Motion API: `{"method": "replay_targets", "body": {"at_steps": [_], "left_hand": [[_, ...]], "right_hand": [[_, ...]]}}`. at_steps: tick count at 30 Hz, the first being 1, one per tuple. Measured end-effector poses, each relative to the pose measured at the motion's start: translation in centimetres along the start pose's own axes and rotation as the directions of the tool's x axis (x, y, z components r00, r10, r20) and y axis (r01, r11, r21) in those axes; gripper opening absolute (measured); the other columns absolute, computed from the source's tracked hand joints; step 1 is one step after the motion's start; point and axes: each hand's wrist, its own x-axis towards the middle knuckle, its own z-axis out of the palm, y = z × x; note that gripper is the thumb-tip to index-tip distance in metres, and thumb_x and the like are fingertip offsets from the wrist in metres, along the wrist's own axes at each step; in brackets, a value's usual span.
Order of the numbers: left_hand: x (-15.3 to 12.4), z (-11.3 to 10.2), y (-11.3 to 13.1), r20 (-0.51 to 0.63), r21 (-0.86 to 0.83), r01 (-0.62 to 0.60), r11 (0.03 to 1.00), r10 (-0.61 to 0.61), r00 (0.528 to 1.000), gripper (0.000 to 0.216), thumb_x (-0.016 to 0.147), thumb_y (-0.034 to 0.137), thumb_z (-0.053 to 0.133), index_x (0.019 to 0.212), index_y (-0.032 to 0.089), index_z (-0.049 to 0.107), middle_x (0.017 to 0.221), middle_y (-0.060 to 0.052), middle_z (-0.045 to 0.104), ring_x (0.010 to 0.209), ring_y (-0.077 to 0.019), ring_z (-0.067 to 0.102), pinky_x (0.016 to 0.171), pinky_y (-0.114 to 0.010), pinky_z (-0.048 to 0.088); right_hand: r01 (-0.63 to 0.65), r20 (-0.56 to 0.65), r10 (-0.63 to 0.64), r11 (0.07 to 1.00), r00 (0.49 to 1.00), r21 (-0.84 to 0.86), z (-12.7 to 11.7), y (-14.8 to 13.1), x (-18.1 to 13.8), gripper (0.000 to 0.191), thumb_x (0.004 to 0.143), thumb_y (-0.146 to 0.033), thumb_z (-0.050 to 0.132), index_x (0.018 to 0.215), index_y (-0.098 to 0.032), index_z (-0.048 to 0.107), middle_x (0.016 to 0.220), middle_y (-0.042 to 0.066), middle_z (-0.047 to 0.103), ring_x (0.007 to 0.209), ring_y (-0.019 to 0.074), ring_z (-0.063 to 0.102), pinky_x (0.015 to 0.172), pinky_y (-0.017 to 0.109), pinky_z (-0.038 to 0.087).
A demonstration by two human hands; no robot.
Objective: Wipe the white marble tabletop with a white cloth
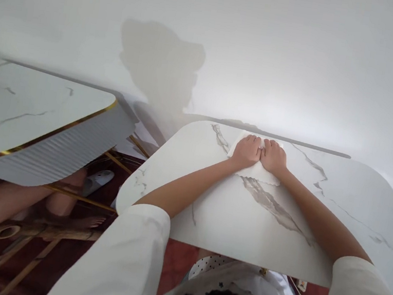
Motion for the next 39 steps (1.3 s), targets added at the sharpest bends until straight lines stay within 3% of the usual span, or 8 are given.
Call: {"method": "replay_targets", "body": {"at_steps": [6,14,18,27,33,39], "left_hand": [[3.2,1.4,-1.0,0.011,0.009,0.035,0.999,-0.035,0.999,0.02,0.089,0.018,0.041,0.102,0.015,0.056,0.106,-0.012,0.062,0.103,-0.0259,0.056,0.086,-0.035,0.044],[3.4,1.7,-0.7,-0.002,0.026,0.02,0.999,-0.02,1.0,0.021,0.088,0.017,0.04,0.101,0.014,0.056,0.106,-0.014,0.061,0.105,-0.0275,0.054,0.09,-0.037,0.042],[3.7,2.2,0.5,0.003,0.005,0.019,1.0,-0.019,1.0,0.023,0.088,0.017,0.039,0.103,0.014,0.056,0.108,-0.014,0.062,0.107,-0.0281,0.053,0.09,-0.038,0.042],[5.1,3.6,5.6,0.045,-0.064,0.005,0.998,-0.002,0.999,0.025,0.091,0.019,0.038,0.107,0.012,0.056,0.112,-0.016,0.061,0.113,-0.0293,0.051,0.096,-0.04,0.038],[4.5,3.2,6.3,0.019,-0.071,-0.041,0.997,0.042,0.999,0.025,0.09,0.018,0.038,0.108,0.012,0.056,0.114,-0.015,0.061,0.117,-0.0276,0.049,0.1,-0.039,0.036],[1.4,1.9,7.7,0.049,-0.045,-0.095,0.994,0.097,0.994,0.025,0.09,0.018,0.037,0.106,0.011,0.055,0.112,-0.016,0.06,0.114,-0.0291,0.05,0.096,-0.04,0.038]], "right_hand": [[-0.002,-0.007,0.002,1.0,1.0,0.014,1.0,1.4,3.6,0.035,0.094,-0.025,0.029,0.121,-0.014,0.048,0.119,0.017,0.057,0.107,0.0304,0.052,0.084,0.039,0.04],[0.049,-0.028,-0.048,0.998,0.998,0.035,1.2,2.1,3.6,0.039,0.094,-0.025,0.027,0.126,-0.013,0.045,0.122,0.018,0.057,0.111,0.0304,0.05,0.087,0.041,0.04],[0.027,-0.01,-0.027,0.999,1.0,0.043,0.8,3.2,2.9,0.041,0.093,-0.025,0.027,0.128,-0.014,0.044,0.124,0.018,0.056,0.112,0.0306,0.051,0.086,0.041,0.041],[-0.042,0.005,0.042,0.999,0.999,0.03,0.0,8.0,0.8,0.043,0.094,-0.027,0.027,0.133,-0.015,0.042,0.132,0.016,0.052,0.116,0.0286,0.049,0.089,0.04,0.043],[-0.081,0.005,0.081,0.996,0.997,0.03,-0.5,8.0,-0.5,0.043,0.095,-0.027,0.025,0.133,-0.016,0.041,0.132,0.016,0.052,0.117,0.0283,0.048,0.086,0.04,0.044],[-0.068,-0.01,0.068,0.998,0.998,0.014,-1.2,7.2,-4.4,0.043,0.095,-0.028,0.027,0.133,-0.015,0.043,0.133,0.015,0.053,0.12,0.028,0.047,0.088,0.038,0.044]]}}
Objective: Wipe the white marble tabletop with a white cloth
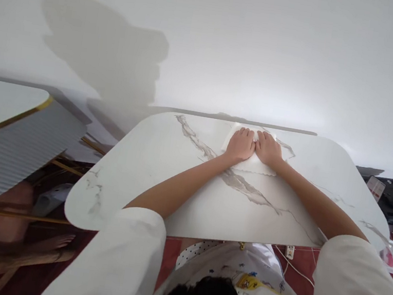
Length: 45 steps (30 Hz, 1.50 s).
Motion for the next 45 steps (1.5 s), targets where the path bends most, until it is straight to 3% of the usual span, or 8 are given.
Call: {"method": "replay_targets", "body": {"at_steps": [12,16,22,31,37,42,45], "left_hand": [[-13.2,-5.4,6.5,0.05,0.064,-0.036,0.997,0.032,0.998,0.038,0.091,0.025,0.034,0.12,0.008,0.051,0.127,-0.022,0.053,0.124,-0.0346,0.045,0.102,-0.046,0.036],[-14.8,-6.2,7.3,0.063,0.045,-0.028,0.999,0.026,0.998,0.038,0.09,0.024,0.035,0.12,0.009,0.052,0.126,-0.023,0.055,0.124,-0.0361,0.046,0.099,-0.05,0.038],[-13.4,-6.1,9.1,0.13,0.124,-0.038,0.992,0.022,0.991,0.036,0.088,0.023,0.037,0.112,0.003,0.055,0.121,-0.026,0.057,0.121,-0.0377,0.048,0.095,-0.047,0.04],[-10.0,-4.4,13.2,0.143,0.043,-0.195,0.98,0.188,0.972,0.037,0.086,0.024,0.042,0.113,0.001,0.054,0.116,-0.028,0.058,0.115,-0.0381,0.05,0.088,-0.048,0.041],[-7.9,-3.0,12.2,0.077,-0.059,-0.191,0.98,0.196,0.978,0.026,0.087,0.021,0.041,0.103,0.009,0.057,0.113,-0.022,0.06,0.115,-0.0323,0.052,0.098,-0.045,0.039],[-5.1,-1.2,10.6,0.053,-0.057,-0.049,0.997,0.052,0.997,0.03,0.089,0.026,0.041,0.112,0.012,0.054,0.137,-0.021,0.047,0.134,-0.0394,0.034,0.106,-0.059,0.027],[-2.9,-0.2,9.7,0.032,-0.059,0.031,0.998,-0.029,0.999,0.034,0.088,0.027,0.043,0.116,0.011,0.052,0.143,-0.022,0.04,0.138,-0.0399,0.028,0.107,-0.059,0.026]], "right_hand": [[0.048,0.073,-0.049,0.999,0.996,0.026,-3.4,-3.8,-14.0,0.05,0.094,-0.027,0.032,0.14,-0.011,0.041,0.145,0.011,0.045,0.133,0.0289,0.04,0.105,0.037,0.036],[0.065,0.066,-0.067,0.997,0.996,0.033,-3.7,-4.4,-15.8,0.049,0.094,-0.027,0.032,0.14,-0.012,0.042,0.145,0.012,0.045,0.133,0.0277,0.041,0.106,0.037,0.035],[0.074,0.079,-0.075,0.997,0.994,0.015,-4.2,-2.7,-15.9,0.049,0.094,-0.026,0.031,0.139,-0.012,0.043,0.145,0.012,0.046,0.132,0.026,0.042,0.106,0.036,0.037],[-0.057,0.036,0.058,0.998,0.998,-0.03,-4.9,2.4,-17.7,0.047,0.095,-0.028,0.031,0.139,-0.015,0.043,0.144,0.008,0.047,0.133,0.0233,0.041,0.103,0.035,0.04],[-0.081,0.03,0.082,0.996,0.996,-0.028,-4.7,3.7,-15.7,0.046,0.093,-0.025,0.034,0.137,-0.016,0.044,0.143,0.007,0.049,0.13,0.0219,0.043,0.1,0.033,0.041],[-0.052,0.027,0.052,0.999,0.998,0.014,-4.0,4.9,-12.1,0.045,0.093,-0.027,0.032,0.136,-0.02,0.044,0.141,0.006,0.051,0.127,0.0213,0.046,0.095,0.033,0.043],[-0.015,0.027,0.014,1.0,1.0,0.014,-3.3,6.0,-9.1,0.044,0.094,-0.025,0.031,0.135,-0.018,0.045,0.141,0.008,0.051,0.127,0.0208,0.046,0.101,0.034,0.038]]}}
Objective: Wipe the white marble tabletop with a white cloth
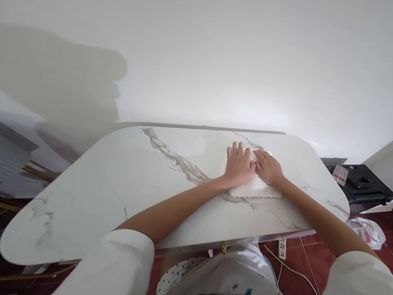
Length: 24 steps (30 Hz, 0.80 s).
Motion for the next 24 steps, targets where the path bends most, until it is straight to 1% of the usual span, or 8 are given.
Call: {"method": "replay_targets", "body": {"at_steps": [2,4,8,11,13,18,20,24], "left_hand": [[1.6,0.6,-0.5,-0.021,-0.011,0.022,1.0,-0.022,1.0,0.034,0.088,0.025,0.042,0.117,0.012,0.052,0.14,-0.02,0.045,0.137,-0.0375,0.031,0.108,-0.055,0.029],[3.2,1.1,-1.1,-0.033,-0.023,0.021,1.0,-0.022,0.999,0.032,0.089,0.024,0.04,0.116,0.013,0.054,0.132,-0.017,0.053,0.133,-0.0349,0.037,0.107,-0.051,0.031],[5.9,2.0,-2.1,0.001,-0.041,0.005,0.999,-0.005,1.0,0.033,0.09,0.024,0.036,0.114,0.014,0.057,0.123,-0.014,0.059,0.128,-0.0327,0.042,0.107,-0.048,0.031],[7.5,2.4,-2.8,0.041,-0.036,0.029,0.999,-0.028,0.999,0.036,0.091,0.025,0.035,0.119,0.015,0.055,0.127,-0.013,0.057,0.13,-0.0315,0.039,0.108,-0.047,0.03],[8.2,2.5,-3.0,0.055,-0.025,0.057,0.998,-0.055,0.997,0.039,0.091,0.026,0.034,0.123,0.015,0.054,0.13,-0.013,0.055,0.131,-0.0309,0.038,0.108,-0.046,0.029],[9.2,2.7,-2.8,0.056,0.025,0.112,0.993,-0.114,0.992,0.04,0.092,0.028,0.032,0.123,0.013,0.053,0.131,-0.015,0.054,0.132,-0.0321,0.037,0.108,-0.047,0.027],[9.5,2.7,-2.6,0.053,0.036,0.124,0.992,-0.126,0.991,0.04,0.092,0.028,0.032,0.122,0.013,0.053,0.129,-0.015,0.055,0.131,-0.0324,0.037,0.108,-0.047,0.026],[10.2,2.9,-2.4,0.044,0.037,0.118,0.992,-0.119,0.992,0.035,0.092,0.028,0.033,0.115,0.015,0.055,0.118,-0.014,0.06,0.122,-0.0304,0.045,0.105,-0.045,0.029]], "right_hand": [[0.049,0.014,-0.049,0.999,0.999,-0.003,0.5,0.7,2.0,0.044,0.095,-0.024,0.029,0.135,-0.016,0.045,0.141,0.009,0.05,0.128,0.0211,0.044,0.106,0.036,0.032],[0.059,0.017,-0.059,0.998,0.998,-0.007,0.9,1.2,3.7,0.046,0.095,-0.024,0.027,0.137,-0.015,0.043,0.142,0.01,0.048,0.132,0.0231,0.04,0.109,0.04,0.028],[-0.06,-0.025,0.059,0.998,0.998,-0.028,1.9,1.9,6.2,0.047,0.096,-0.028,0.026,0.139,-0.02,0.042,0.146,0.008,0.045,0.137,0.0296,0.032,0.11,0.05,0.022],[-0.095,-0.056,0.094,0.995,0.994,-0.008,2.5,2.4,7.8,0.046,0.095,-0.031,0.03,0.137,-0.022,0.046,0.142,0.008,0.049,0.133,0.0296,0.038,0.109,0.049,0.027],[-0.089,-0.06,0.091,0.995,0.994,0.033,2.7,2.8,8.8,0.047,0.094,-0.031,0.032,0.136,-0.019,0.047,0.142,0.01,0.049,0.132,0.0284,0.041,0.108,0.045,0.03],[-0.065,-0.007,0.067,0.987,0.998,0.15,2.7,4.0,10.8,0.05,0.093,-0.033,0.033,0.138,-0.013,0.043,0.145,0.012,0.045,0.134,0.0271,0.04,0.106,0.04,0.038],[-0.047,0.001,0.047,0.987,0.999,0.156,2.7,4.4,11.2,0.048,0.094,-0.033,0.033,0.136,-0.014,0.044,0.145,0.011,0.046,0.133,0.0274,0.041,0.105,0.041,0.038],[-0.045,-0.012,0.047,0.987,0.999,0.157,2.8,5.0,11.5,0.047,0.093,-0.033,0.032,0.135,-0.015,0.045,0.144,0.011,0.047,0.131,0.0277,0.044,0.103,0.042,0.04]]}}
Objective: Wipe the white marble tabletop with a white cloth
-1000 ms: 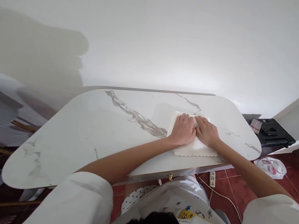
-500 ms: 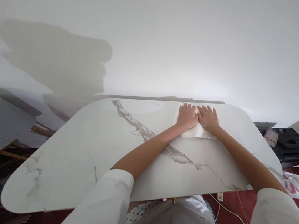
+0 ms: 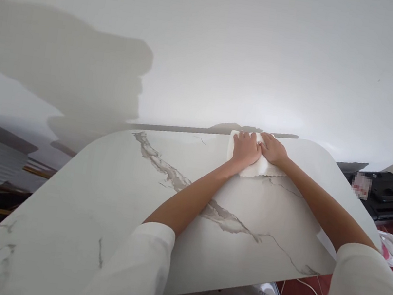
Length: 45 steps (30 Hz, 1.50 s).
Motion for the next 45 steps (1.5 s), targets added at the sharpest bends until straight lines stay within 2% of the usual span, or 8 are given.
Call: {"method": "replay_targets", "body": {"at_steps": [9,18,23,27,34,40,45], "left_hand": [[0.4,0.3,0.1,-0.011,0.001,0.0,1.0,0.0,1.0,0.035,0.092,0.027,0.034,0.116,0.014,0.055,0.12,-0.014,0.059,0.125,-0.0294,0.042,0.106,-0.044,0.027],[0.7,1.4,4.8,-0.026,-0.048,-0.005,0.999,0.004,1.0,0.039,0.092,0.029,0.033,0.119,0.011,0.054,0.125,-0.016,0.057,0.128,-0.0316,0.04,0.109,-0.046,0.024],[0.5,1.7,5.6,-0.027,-0.065,-0.002,0.998,0.0,1.0,0.037,0.092,0.03,0.033,0.118,0.013,0.054,0.126,-0.015,0.056,0.128,-0.0306,0.039,0.109,-0.047,0.024],[-1.3,1.3,6.5,-0.036,-0.047,-0.01,0.999,0.008,0.999,0.036,0.092,0.03,0.035,0.116,0.011,0.053,0.121,-0.016,0.058,0.122,-0.0316,0.043,0.105,-0.048,0.027],[-6.2,-0.2,9.0,0.003,-0.003,-0.068,0.998,0.068,0.998,0.037,0.092,0.032,0.036,0.118,0.01,0.051,0.12,-0.019,0.056,0.114,-0.0321,0.046,0.101,-0.05,0.029],[-10.1,-1.5,10.8,0.047,-0.019,-0.095,0.995,0.096,0.994,0.038,0.093,0.032,0.034,0.121,0.011,0.049,0.123,-0.019,0.054,0.121,-0.0345,0.04,0.103,-0.052,0.025],[-13.4,-2.6,12.3,0.048,-0.007,-0.128,0.992,0.128,0.991,0.039,0.092,0.031,0.036,0.119,0.008,0.051,0.121,-0.021,0.055,0.118,-0.0354,0.043,0.101,-0.053,0.028]], "right_hand": [[-0.004,-0.007,0.004,1.0,1.0,-0.01,0.1,0.4,0.1,0.048,0.094,-0.034,0.031,0.135,-0.015,0.044,0.144,0.011,0.046,0.133,0.0276,0.041,0.106,0.043,0.039],[-0.051,0.015,0.051,0.998,0.999,0.043,-1.4,5.1,-1.3,0.05,0.092,-0.039,0.031,0.137,-0.02,0.043,0.147,0.007,0.043,0.132,0.0285,0.043,0.104,0.048,0.041],[-0.059,0.021,0.059,0.998,0.998,0.026,-1.7,5.7,-2.0,0.052,0.092,-0.039,0.03,0.139,-0.019,0.041,0.149,0.008,0.041,0.135,0.0289,0.04,0.106,0.049,0.039],[-0.039,0.034,0.038,0.999,0.999,0.006,-1.9,5.8,-3.7,0.052,0.092,-0.039,0.031,0.14,-0.019,0.041,0.148,0.008,0.042,0.135,0.0285,0.04,0.105,0.048,0.041],[-0.02,0.045,0.02,1.0,0.999,-0.015,-3.0,5.9,-9.5,0.054,0.092,-0.038,0.032,0.141,-0.018,0.04,0.147,0.008,0.043,0.138,0.0276,0.035,0.106,0.044,0.04],[-0.019,0.03,0.02,0.999,0.999,-0.041,-3.9,5.2,-14.1,0.052,0.093,-0.04,0.031,0.141,-0.021,0.04,0.146,0.007,0.045,0.138,0.0279,0.036,0.105,0.047,0.042],[-0.011,0.017,0.012,0.998,1.0,-0.069,-4.6,4.4,-18.1,0.052,0.093,-0.036,0.032,0.141,-0.018,0.041,0.146,0.008,0.045,0.138,0.0262,0.036,0.109,0.044,0.038]]}}
